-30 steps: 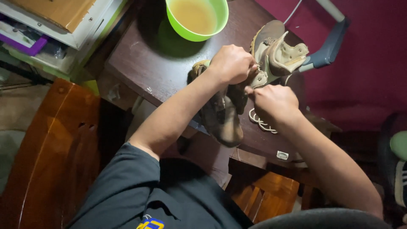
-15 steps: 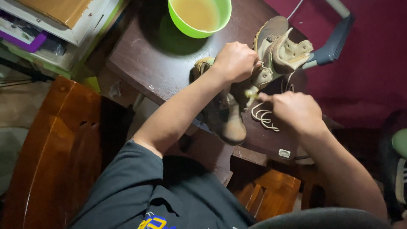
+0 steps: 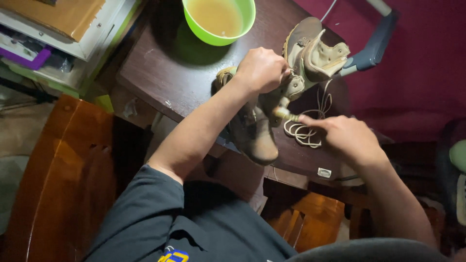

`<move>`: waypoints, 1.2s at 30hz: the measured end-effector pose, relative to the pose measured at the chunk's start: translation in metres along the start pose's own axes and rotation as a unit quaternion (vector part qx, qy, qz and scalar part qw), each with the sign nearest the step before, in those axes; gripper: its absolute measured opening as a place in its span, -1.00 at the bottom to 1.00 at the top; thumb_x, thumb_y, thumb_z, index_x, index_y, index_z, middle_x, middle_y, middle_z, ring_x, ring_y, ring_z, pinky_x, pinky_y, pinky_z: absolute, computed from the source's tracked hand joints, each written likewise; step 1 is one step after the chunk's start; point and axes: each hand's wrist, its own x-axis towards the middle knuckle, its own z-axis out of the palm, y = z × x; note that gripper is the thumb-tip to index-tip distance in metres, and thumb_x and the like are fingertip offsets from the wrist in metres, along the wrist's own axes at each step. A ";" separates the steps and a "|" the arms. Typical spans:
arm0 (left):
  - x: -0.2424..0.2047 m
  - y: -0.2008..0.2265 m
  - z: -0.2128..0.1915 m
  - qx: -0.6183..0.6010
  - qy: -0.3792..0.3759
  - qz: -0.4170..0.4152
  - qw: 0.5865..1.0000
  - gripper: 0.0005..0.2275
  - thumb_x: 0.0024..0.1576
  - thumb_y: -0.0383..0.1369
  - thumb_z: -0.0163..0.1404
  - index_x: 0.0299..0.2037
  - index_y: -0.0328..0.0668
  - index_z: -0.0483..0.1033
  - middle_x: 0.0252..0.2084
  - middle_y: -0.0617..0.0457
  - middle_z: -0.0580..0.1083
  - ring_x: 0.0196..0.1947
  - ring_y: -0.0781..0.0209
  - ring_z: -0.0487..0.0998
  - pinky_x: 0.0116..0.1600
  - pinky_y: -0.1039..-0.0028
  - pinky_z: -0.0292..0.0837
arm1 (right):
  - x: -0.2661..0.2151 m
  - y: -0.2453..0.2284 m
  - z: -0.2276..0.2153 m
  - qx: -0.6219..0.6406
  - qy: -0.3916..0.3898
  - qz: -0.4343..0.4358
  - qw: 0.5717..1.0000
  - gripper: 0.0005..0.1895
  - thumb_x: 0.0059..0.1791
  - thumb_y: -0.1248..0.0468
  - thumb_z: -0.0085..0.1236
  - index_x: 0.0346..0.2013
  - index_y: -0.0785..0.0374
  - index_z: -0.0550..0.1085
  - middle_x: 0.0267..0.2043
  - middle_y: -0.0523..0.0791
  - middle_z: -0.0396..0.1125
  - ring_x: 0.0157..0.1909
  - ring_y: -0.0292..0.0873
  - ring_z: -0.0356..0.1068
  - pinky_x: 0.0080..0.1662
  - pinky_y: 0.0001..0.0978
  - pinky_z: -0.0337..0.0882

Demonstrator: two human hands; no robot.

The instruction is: Cleaning or applying a liquid treatment to the interior and exterior of tan boots using a toothbrush.

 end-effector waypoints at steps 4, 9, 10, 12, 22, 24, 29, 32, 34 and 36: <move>-0.003 -0.001 0.001 -0.005 0.008 0.000 1.000 -0.73 0.25 -0.12 -0.08 -0.24 0.14 0.73 -0.36 -0.10 0.63 -0.35 -0.15 0.63 -0.29 0.03 0.52 | 0.023 0.024 0.021 -0.036 0.161 -0.015 0.986 -0.24 0.03 0.19 -0.18 0.35 -0.89 0.13 -0.03 -0.21 0.47 -0.26 0.11 0.54 -0.23 -0.05 0.47; -0.002 -0.004 0.008 -0.011 0.079 0.002 0.997 -0.77 0.12 -0.11 0.01 -0.47 0.13 0.68 -0.55 -0.07 0.57 -0.40 -0.19 0.66 -0.23 0.07 0.61 | 0.024 0.031 0.050 0.010 0.192 -0.048 0.980 -0.05 -0.18 0.32 -0.08 0.41 -0.68 0.12 -0.14 -0.21 0.47 -0.17 0.15 0.57 0.08 0.12 0.54; -0.002 -0.004 0.006 -0.010 0.079 0.003 0.997 -0.77 0.12 -0.11 0.01 -0.47 0.13 0.68 -0.55 -0.07 0.57 -0.40 -0.19 0.66 -0.23 0.07 0.61 | 0.027 0.035 0.054 0.010 0.193 -0.048 0.980 -0.05 -0.18 0.32 -0.08 0.41 -0.68 0.12 -0.14 -0.21 0.47 -0.17 0.15 0.57 0.08 0.12 0.54; -0.003 -0.001 0.005 -0.011 0.082 0.004 0.997 -0.76 0.13 -0.12 0.00 -0.48 0.11 0.68 -0.56 -0.05 0.57 -0.42 -0.16 0.66 -0.24 0.09 0.61 | 0.030 0.044 0.061 0.078 0.205 -0.032 0.975 -0.04 -0.21 0.29 0.02 0.42 -0.62 0.16 -0.18 -0.17 0.46 -0.14 0.17 0.54 0.05 0.19 0.53; -0.005 -0.001 -0.001 0.011 0.080 0.005 0.997 -0.79 0.11 -0.11 0.03 -0.47 0.15 0.68 -0.55 -0.04 0.58 -0.40 -0.14 0.67 -0.23 0.12 0.61 | 0.042 0.042 0.100 0.073 0.229 -0.052 0.969 -0.11 -0.11 0.24 -0.02 0.43 -0.68 0.11 -0.25 -0.27 0.41 -0.16 0.00 0.53 -0.04 0.04 0.59; -0.005 0.001 -0.001 0.006 0.073 0.000 0.997 -0.77 0.13 -0.15 -0.01 -0.48 0.15 0.68 -0.54 -0.03 0.59 -0.40 -0.12 0.67 -0.23 0.15 0.61 | 0.049 0.054 0.101 0.085 0.245 -0.025 0.965 -0.03 -0.14 0.26 0.02 0.50 -0.59 0.06 -0.19 -0.19 0.41 -0.12 0.05 0.53 0.03 0.07 0.57; -0.006 0.002 -0.005 0.004 0.064 -0.009 0.998 -0.78 0.14 -0.14 0.00 -0.46 0.19 0.69 -0.53 0.01 0.59 -0.39 -0.09 0.68 -0.21 0.18 0.60 | 0.046 0.040 0.102 0.095 0.238 -0.035 0.966 -0.02 -0.16 0.27 0.09 0.48 -0.59 0.10 -0.23 -0.21 0.42 -0.13 0.05 0.53 -0.01 0.09 0.58; -0.006 0.002 -0.008 -0.003 0.053 -0.016 0.998 -0.77 0.15 -0.12 -0.03 -0.44 0.21 0.69 -0.52 -0.02 0.59 -0.36 -0.14 0.68 -0.19 0.14 0.60 | 0.041 0.033 0.101 0.106 0.267 -0.039 0.957 -0.10 -0.11 0.29 -0.03 0.47 -0.57 0.14 -0.29 -0.18 0.40 -0.19 0.07 0.53 -0.03 0.11 0.58; -0.007 0.001 -0.009 -0.003 0.045 -0.014 0.999 -0.77 0.16 -0.12 -0.03 -0.43 0.20 0.70 -0.51 -0.04 0.60 -0.35 -0.16 0.67 -0.17 0.11 0.60 | 0.043 0.034 0.101 0.098 0.261 -0.052 0.959 -0.11 -0.10 0.27 -0.05 0.46 -0.60 0.12 -0.32 -0.21 0.40 -0.20 0.01 0.54 -0.05 0.07 0.59; -0.006 0.001 -0.007 -0.013 0.049 -0.013 0.999 -0.78 0.14 -0.13 -0.01 -0.44 0.19 0.69 -0.53 -0.03 0.59 -0.37 -0.17 0.67 -0.20 0.10 0.60 | 0.048 0.044 0.098 0.126 0.348 0.003 0.929 -0.19 -0.03 0.31 -0.10 0.49 -0.46 0.21 -0.30 -0.11 0.38 -0.23 0.13 0.51 -0.07 0.16 0.58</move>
